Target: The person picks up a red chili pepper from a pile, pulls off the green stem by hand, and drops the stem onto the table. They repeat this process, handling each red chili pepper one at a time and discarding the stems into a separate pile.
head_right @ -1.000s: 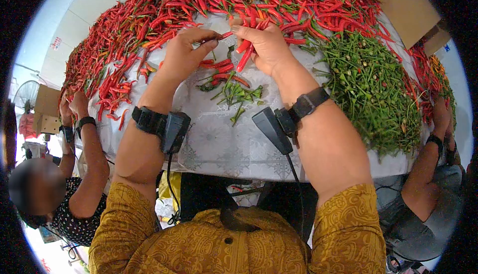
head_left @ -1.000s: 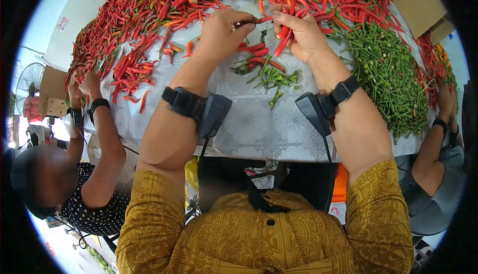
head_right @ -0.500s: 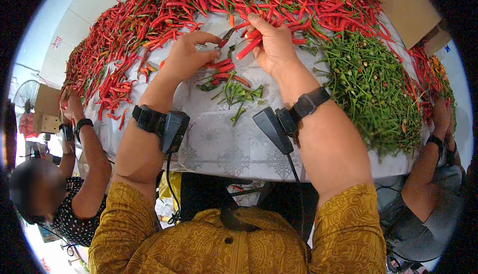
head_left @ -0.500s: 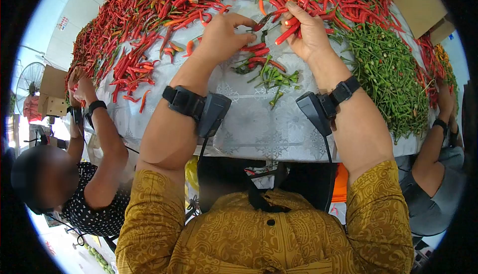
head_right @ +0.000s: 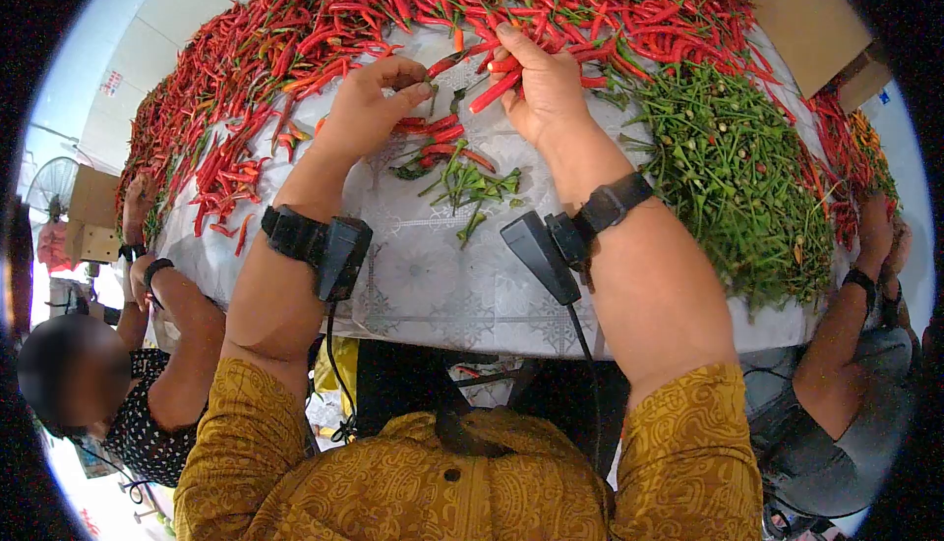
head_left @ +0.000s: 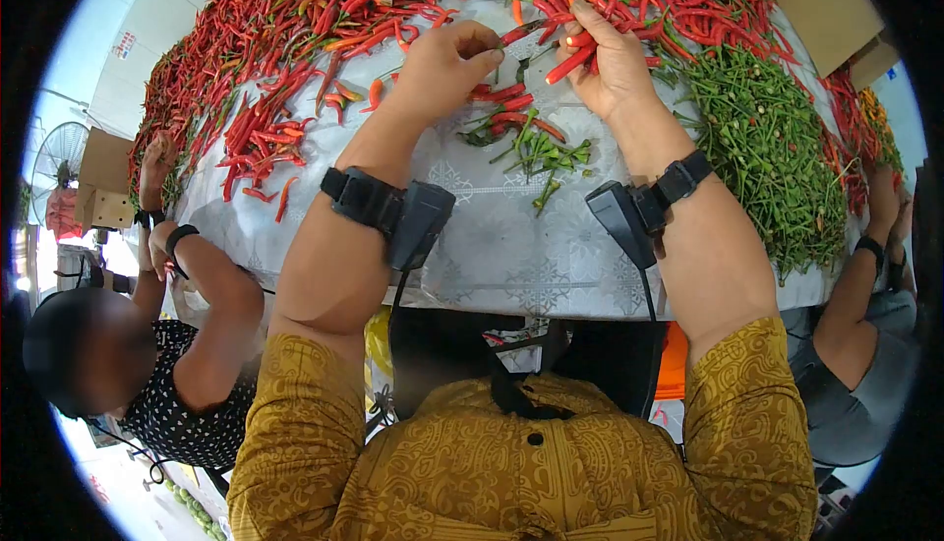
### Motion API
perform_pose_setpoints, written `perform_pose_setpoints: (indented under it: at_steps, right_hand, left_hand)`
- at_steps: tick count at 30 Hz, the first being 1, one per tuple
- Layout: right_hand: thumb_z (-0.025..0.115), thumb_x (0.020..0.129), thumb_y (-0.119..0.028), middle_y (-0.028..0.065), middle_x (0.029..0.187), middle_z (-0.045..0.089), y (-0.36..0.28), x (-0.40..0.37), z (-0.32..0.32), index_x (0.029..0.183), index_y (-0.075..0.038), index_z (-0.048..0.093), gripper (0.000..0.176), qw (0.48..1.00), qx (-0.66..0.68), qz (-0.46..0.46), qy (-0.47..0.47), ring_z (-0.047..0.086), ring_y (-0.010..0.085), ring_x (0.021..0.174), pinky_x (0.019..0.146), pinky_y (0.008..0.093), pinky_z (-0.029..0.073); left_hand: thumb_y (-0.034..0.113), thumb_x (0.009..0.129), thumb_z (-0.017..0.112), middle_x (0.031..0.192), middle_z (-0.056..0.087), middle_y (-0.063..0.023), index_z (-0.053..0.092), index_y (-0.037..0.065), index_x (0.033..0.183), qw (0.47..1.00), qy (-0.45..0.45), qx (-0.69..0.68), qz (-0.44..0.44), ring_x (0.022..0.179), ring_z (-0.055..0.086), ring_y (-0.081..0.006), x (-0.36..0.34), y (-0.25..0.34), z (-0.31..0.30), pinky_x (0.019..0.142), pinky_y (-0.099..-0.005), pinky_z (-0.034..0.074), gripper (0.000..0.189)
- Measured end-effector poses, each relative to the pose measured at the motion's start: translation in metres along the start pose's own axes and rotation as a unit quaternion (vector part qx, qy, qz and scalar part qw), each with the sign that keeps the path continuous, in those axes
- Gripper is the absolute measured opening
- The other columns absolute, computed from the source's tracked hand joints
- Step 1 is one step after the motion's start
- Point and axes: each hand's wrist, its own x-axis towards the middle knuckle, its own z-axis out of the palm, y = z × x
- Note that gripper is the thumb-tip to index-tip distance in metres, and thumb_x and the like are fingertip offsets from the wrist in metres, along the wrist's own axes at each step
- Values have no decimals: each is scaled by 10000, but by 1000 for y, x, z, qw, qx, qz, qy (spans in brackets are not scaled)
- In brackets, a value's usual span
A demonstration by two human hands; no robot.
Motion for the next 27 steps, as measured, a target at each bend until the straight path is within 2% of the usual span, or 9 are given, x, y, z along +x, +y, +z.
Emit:
perform_pose_setpoints:
  at_steps: [2, 5, 7, 9, 12, 15, 18, 22, 27]
  right_hand:
    - [662, 745, -119, 48, 618, 536, 0, 0, 0, 741, -45, 548, 136, 1000, 5, 0, 2, 494, 110, 516, 420, 205, 392]
    - [663, 743, -114, 50, 612, 535, 0, -1, 3, 733, -49, 546, 135, 1000, 10, -7, 8, 491, 112, 513, 426, 210, 394]
    - [663, 743, -111, 51, 610, 534, 0, -1, 2, 728, -52, 545, 132, 1000, 10, -13, 13, 491, 113, 513, 433, 214, 399]
    - [706, 697, -138, 36, 629, 557, 1, 1, -1, 739, -77, 577, 148, 1000, -3, -17, -6, 525, 139, 572, 530, 267, 423]
    - [702, 701, -132, 35, 636, 558, 1, 1, -2, 751, -81, 578, 143, 1000, -13, -5, -4, 521, 137, 562, 527, 262, 422]
    - [671, 737, -109, 28, 604, 524, 1, -2, 3, 733, -64, 542, 137, 1000, -10, -22, -6, 478, 116, 507, 446, 258, 383]
    - [677, 732, -112, 25, 601, 517, 0, 1, 2, 733, -68, 543, 140, 999, 28, -34, -22, 465, 114, 499, 437, 254, 369]
    - [679, 727, -99, 19, 596, 514, -2, 4, -3, 735, -72, 547, 135, 998, 42, -28, -28, 462, 107, 487, 433, 250, 367]
    - [671, 729, -96, 11, 589, 513, -1, 3, 0, 768, -49, 560, 127, 991, -26, -133, 14, 452, 94, 466, 432, 228, 361]
  left_hand:
    - [205, 746, 622, 730, 620, -78, 618, 13, 891, 1000, -5, -16, 12, 646, 572, -130, 0, 1, -1, 578, -278, 442, 240]
    - [177, 779, 611, 797, 608, -38, 603, -1, 945, 998, -30, -22, -50, 740, 545, -106, 2, -2, -2, 675, -244, 425, 244]
    - [166, 788, 602, 790, 604, -34, 603, -4, 948, 997, -18, -49, -52, 721, 543, -96, 3, -3, 0, 658, -235, 427, 233]
    - [154, 798, 593, 784, 599, -30, 603, -6, 950, 996, -7, -76, -55, 702, 541, -87, 3, -2, 0, 641, -227, 430, 221]
    - [152, 803, 589, 771, 598, -34, 601, -7, 960, 995, -8, -78, -65, 682, 544, -78, 3, -2, -1, 630, -222, 438, 224]
    - [151, 805, 586, 768, 600, -30, 605, -9, 957, 998, 1, -53, -31, 687, 559, -101, 4, -9, 0, 640, -238, 440, 221]
    - [182, 799, 593, 780, 615, -45, 614, -6, 942, 999, 39, 28, -18, 701, 566, -112, 4, -8, -3, 649, -253, 441, 238]
    - [218, 775, 593, 819, 626, -108, 631, 26, 924, 989, 63, 135, -22, 735, 595, -194, 2, -4, -12, 669, -298, 450, 245]
    - [213, 764, 584, 841, 619, -140, 640, 56, 922, 961, 70, 263, 57, 766, 597, -280, 1, -4, -21, 686, -333, 457, 229]
